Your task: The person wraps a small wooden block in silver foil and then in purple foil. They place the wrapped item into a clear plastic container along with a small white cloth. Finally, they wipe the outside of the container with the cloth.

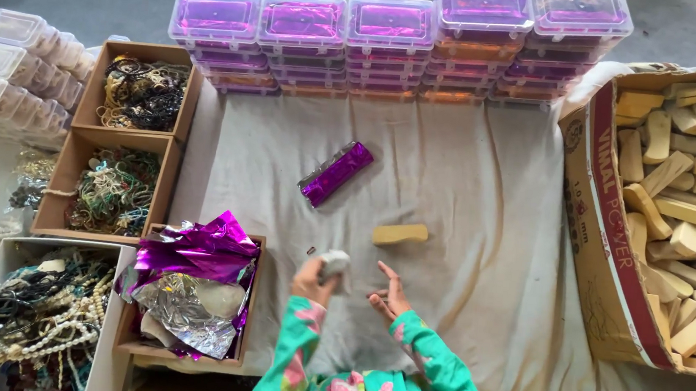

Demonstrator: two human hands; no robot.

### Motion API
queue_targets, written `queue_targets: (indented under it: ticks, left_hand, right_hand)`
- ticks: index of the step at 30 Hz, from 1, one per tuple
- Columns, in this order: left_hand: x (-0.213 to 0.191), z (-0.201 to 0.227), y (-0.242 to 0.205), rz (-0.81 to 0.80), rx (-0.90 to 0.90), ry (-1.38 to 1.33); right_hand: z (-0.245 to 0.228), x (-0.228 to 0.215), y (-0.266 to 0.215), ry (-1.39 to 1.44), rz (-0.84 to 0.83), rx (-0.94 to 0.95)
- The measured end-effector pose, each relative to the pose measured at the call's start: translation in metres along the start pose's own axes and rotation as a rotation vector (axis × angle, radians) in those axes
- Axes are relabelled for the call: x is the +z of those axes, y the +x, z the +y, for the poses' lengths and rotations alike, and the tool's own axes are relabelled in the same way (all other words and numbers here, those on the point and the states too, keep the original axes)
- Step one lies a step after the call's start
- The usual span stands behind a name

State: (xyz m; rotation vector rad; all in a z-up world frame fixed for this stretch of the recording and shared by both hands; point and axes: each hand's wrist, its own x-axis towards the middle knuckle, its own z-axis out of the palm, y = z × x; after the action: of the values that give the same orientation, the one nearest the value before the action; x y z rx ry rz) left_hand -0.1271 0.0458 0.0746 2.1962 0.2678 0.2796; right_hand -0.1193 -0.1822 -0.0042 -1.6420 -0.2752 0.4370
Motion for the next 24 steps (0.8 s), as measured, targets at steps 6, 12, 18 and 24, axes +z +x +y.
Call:
queue_targets:
  ticks: [6, 12, 18, 24]
  left_hand:
    - [-0.034, -0.021, 0.020, 0.199, 0.117, 0.213]
    - [-0.015, 0.010, -0.031, 0.152, 0.230, 0.253]
    - [0.048, 0.002, -0.068, -0.289, 0.359, 0.047]
    - [0.086, 0.011, -0.071, -0.606, 0.505, 0.122]
  right_hand:
    - [0.026, -0.031, -0.035, -0.185, 0.161, 0.117]
    - [0.042, -0.062, -0.062, -0.167, 0.380, 0.239]
    - [0.028, -0.067, -0.099, -0.417, 0.397, 0.187]
    - [0.021, -0.059, -0.118, -0.751, 0.347, -0.028]
